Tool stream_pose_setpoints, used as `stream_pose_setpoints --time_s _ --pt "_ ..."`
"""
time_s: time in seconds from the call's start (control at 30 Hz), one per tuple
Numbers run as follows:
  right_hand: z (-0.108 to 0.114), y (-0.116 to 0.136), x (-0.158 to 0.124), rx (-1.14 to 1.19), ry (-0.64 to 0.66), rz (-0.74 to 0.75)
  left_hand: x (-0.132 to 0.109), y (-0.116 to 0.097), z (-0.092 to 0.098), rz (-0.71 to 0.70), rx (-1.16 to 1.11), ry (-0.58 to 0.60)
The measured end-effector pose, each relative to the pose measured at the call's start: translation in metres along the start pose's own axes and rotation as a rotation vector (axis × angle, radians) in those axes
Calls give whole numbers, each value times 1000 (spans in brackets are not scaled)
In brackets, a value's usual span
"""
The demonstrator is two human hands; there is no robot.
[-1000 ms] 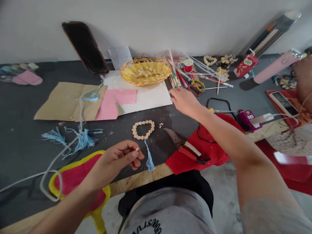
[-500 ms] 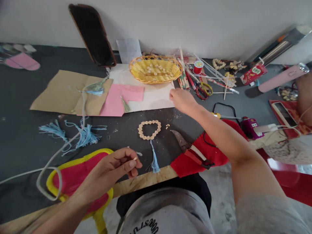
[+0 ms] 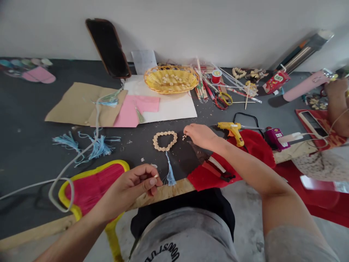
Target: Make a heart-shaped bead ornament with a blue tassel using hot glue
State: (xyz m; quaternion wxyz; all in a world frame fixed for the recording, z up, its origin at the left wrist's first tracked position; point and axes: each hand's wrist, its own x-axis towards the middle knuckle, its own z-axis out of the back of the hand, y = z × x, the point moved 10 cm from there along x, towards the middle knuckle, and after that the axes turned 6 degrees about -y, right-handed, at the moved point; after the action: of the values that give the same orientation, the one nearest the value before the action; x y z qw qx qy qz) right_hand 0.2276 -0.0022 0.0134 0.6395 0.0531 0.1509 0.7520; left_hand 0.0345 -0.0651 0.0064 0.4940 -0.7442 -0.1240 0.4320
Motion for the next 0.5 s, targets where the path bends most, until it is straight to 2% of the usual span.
stream_pose_setpoints --time_s 0.1,0.17,0.23,0.37,0.5 --pt "19 6 -18 49 -103 -1 -1 1 -1 -8 11 -2" --pt "33 8 -43 97 -218 -11 -1 1 -1 -20 26 -9" --pt "37 8 -73 125 -276 -27 -1 -1 0 -32 47 -17" --pt "21 12 -128 60 -279 -40 3 -2 3 -36 82 -41" --pt "4 15 -156 -37 -257 -104 8 -2 0 -41 92 -38"
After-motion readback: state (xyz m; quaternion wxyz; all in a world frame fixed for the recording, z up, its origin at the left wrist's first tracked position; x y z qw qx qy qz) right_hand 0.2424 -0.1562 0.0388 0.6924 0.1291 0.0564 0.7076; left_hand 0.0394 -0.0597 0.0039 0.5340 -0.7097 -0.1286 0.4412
